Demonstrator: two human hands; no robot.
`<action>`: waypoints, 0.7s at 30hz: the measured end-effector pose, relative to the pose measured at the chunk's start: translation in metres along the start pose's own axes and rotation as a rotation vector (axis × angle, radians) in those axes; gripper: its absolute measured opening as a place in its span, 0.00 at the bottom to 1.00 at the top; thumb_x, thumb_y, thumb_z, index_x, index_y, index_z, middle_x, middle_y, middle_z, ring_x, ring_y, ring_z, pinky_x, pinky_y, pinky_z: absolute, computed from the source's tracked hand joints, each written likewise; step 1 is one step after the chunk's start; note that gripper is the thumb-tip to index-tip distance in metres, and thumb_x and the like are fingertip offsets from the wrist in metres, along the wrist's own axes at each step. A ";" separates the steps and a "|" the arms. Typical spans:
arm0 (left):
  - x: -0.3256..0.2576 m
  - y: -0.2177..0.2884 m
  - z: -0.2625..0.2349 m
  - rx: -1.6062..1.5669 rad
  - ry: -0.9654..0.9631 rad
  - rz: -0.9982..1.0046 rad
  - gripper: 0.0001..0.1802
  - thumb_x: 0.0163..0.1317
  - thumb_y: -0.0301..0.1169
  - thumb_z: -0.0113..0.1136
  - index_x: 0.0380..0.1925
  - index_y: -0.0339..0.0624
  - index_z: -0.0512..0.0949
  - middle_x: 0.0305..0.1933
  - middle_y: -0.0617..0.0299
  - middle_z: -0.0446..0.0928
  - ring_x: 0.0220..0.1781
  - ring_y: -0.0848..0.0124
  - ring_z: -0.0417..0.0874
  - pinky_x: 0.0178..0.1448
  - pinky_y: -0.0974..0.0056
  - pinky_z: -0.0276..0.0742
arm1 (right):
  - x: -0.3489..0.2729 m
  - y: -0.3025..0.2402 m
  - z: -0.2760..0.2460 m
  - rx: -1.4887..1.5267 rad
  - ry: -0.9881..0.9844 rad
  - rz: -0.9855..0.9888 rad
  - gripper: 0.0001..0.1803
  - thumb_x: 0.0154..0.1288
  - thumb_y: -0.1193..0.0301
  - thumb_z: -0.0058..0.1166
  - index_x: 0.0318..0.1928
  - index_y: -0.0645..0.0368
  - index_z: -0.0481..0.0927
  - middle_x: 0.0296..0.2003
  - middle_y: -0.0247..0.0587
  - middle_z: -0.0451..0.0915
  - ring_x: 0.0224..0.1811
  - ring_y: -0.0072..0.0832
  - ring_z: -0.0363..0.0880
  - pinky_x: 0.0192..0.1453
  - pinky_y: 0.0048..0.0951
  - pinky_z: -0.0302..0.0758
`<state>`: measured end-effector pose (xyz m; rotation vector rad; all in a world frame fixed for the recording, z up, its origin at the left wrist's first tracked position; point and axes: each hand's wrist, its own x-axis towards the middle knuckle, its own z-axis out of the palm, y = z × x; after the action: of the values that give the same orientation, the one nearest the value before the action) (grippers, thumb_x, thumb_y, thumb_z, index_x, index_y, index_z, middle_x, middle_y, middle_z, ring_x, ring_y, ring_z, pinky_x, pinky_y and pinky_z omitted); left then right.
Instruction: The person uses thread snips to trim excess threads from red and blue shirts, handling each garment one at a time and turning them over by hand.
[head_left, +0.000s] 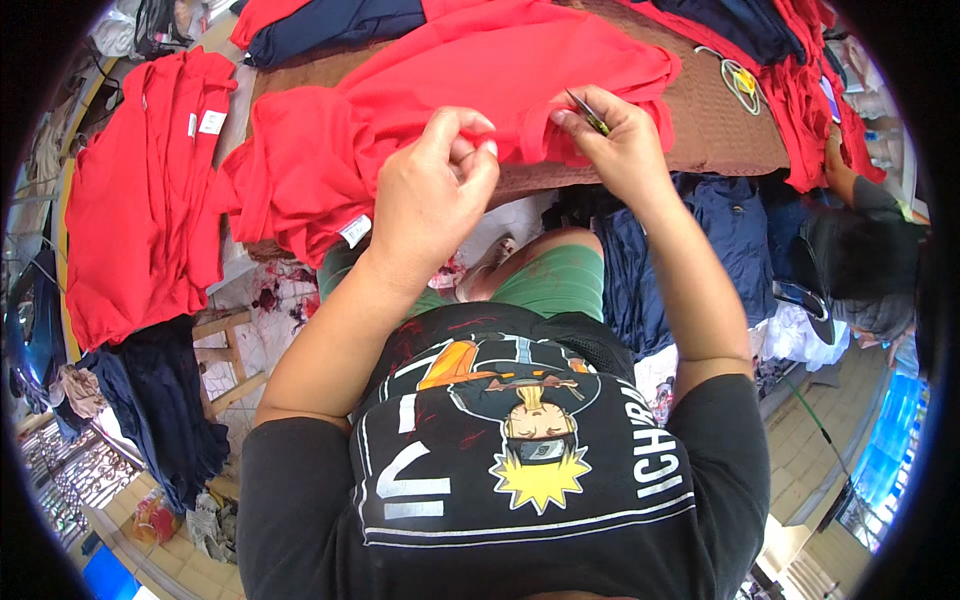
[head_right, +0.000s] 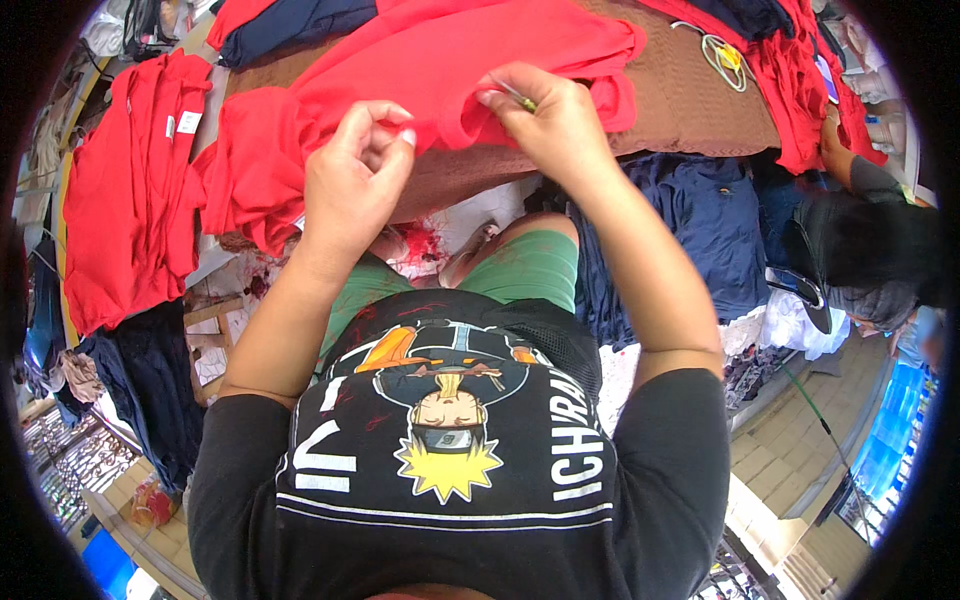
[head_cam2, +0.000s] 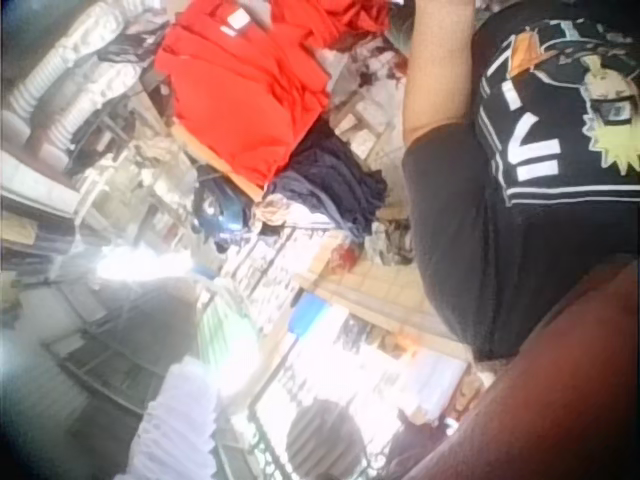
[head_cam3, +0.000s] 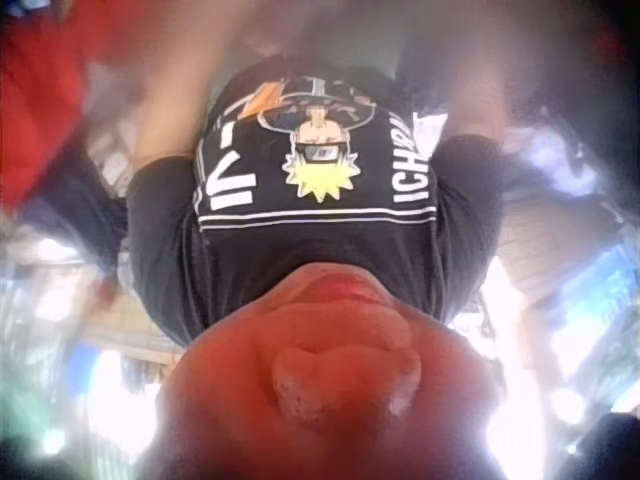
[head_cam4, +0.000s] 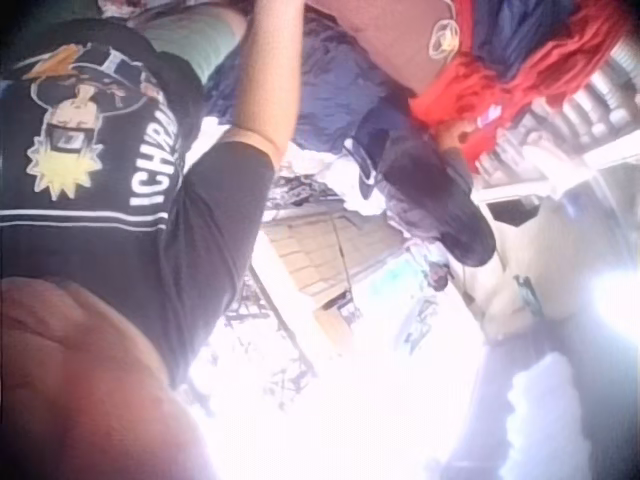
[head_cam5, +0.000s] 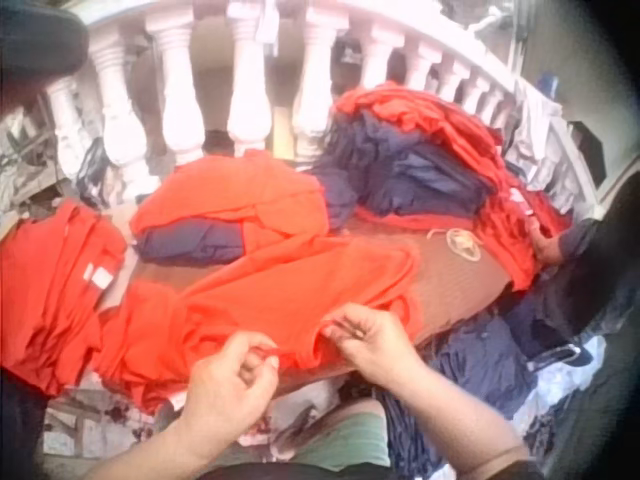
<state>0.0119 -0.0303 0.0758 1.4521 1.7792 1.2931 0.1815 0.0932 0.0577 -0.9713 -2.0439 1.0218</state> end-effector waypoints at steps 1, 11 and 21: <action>-0.001 -0.005 0.008 -0.115 -0.005 -0.023 0.19 0.54 0.31 0.65 0.44 0.36 0.74 0.33 0.56 0.80 0.35 0.65 0.84 0.39 0.65 0.79 | -0.004 -0.003 0.007 0.046 0.090 -0.043 0.10 0.59 0.70 0.62 0.40 0.59 0.82 0.32 0.43 0.84 0.33 0.24 0.83 0.40 0.27 0.78; 0.023 -0.010 -0.002 -0.259 -0.111 0.136 0.17 0.59 0.16 0.49 0.49 0.32 0.73 0.47 0.61 0.79 0.51 0.75 0.79 0.59 0.69 0.72 | -0.015 -0.070 -0.001 -0.203 0.245 -0.378 0.11 0.54 0.79 0.62 0.39 0.57 0.80 0.31 0.43 0.81 0.33 0.33 0.82 0.38 0.28 0.77; -0.002 -0.007 -0.023 -0.797 -0.513 -0.250 0.23 0.62 0.20 0.53 0.58 0.30 0.69 0.51 0.61 0.78 0.51 0.77 0.78 0.57 0.69 0.73 | -0.010 -0.043 0.017 0.102 0.188 -0.122 0.09 0.61 0.75 0.59 0.43 0.59 0.81 0.37 0.41 0.83 0.39 0.27 0.83 0.42 0.26 0.76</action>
<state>-0.0101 -0.0402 0.0791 0.9419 0.9040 1.1569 0.1590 0.0608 0.0837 -0.8463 -1.8538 0.9248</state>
